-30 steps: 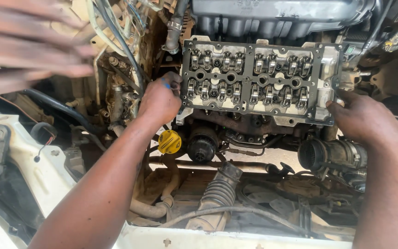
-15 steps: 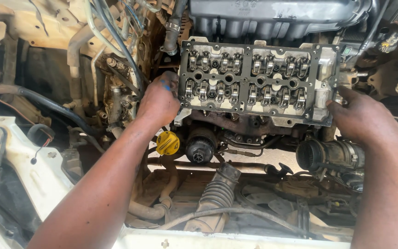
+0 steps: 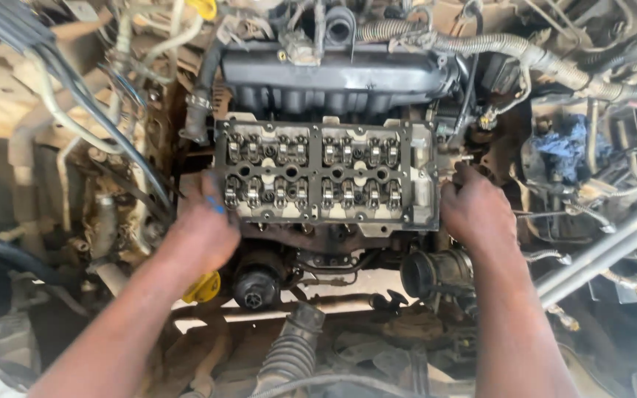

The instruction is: Repairing and assembling components within a vehicle's engine bay, including the cylinder head and gasket.

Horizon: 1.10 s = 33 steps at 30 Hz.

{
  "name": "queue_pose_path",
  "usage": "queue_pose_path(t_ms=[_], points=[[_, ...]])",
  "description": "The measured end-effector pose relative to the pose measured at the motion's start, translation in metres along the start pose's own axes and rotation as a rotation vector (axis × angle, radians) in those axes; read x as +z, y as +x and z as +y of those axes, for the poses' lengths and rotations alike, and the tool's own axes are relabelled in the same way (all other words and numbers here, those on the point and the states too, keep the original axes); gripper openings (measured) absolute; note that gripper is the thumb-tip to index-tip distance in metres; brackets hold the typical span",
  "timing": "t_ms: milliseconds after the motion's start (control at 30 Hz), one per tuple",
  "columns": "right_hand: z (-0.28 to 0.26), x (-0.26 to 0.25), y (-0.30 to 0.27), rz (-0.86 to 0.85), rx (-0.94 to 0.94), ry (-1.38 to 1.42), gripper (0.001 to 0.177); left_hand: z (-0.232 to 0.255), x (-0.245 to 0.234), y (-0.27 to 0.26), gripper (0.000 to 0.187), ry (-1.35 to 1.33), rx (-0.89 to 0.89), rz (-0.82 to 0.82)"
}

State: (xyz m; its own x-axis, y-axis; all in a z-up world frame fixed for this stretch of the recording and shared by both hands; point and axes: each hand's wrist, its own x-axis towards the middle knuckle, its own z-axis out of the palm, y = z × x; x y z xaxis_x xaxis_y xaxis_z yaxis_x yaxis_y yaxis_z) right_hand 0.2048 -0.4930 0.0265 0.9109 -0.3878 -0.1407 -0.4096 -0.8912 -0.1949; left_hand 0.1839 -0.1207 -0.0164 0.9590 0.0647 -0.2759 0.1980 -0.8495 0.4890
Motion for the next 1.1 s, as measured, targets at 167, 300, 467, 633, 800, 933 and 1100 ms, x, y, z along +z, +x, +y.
queue_pose_path(t_ms=[167, 300, 467, 633, 800, 933, 1100], points=[[0.012, 0.007, 0.006, -0.023, 0.010, -0.047, 0.053, 0.042, -0.012, -0.040, 0.080, 0.032, 0.037, -0.193], [0.004, 0.002, 0.005, -0.092, 0.045, -0.031, 0.058, 0.029, 0.002, -0.076, 0.055, 0.046, 0.308, -0.084], [0.009, 0.006, 0.007, -0.032, 0.015, -0.041, 0.057, 0.045, -0.074, -0.121, 0.038, 0.058, 0.325, -0.418], [0.008, 0.011, 0.013, -0.060, 0.039, -0.023, 0.059, -0.063, -0.097, -0.152, 0.050, 0.308, 0.185, -0.458], [-0.007, -0.005, -0.005, -0.038, 0.018, 0.028, 0.056, -0.189, -0.048, -0.178, 0.055, 0.250, 0.413, -0.239], [-0.020, -0.013, -0.022, 0.150, -0.225, 0.260, 0.050, -0.125, -0.072, -0.185, 0.050, 0.381, 0.301, -0.163], [-0.004, -0.049, -0.068, 0.005, -0.173, 0.348, 0.045, -0.084, -0.096, -0.189, 0.041, 0.396, 0.284, -0.155]])
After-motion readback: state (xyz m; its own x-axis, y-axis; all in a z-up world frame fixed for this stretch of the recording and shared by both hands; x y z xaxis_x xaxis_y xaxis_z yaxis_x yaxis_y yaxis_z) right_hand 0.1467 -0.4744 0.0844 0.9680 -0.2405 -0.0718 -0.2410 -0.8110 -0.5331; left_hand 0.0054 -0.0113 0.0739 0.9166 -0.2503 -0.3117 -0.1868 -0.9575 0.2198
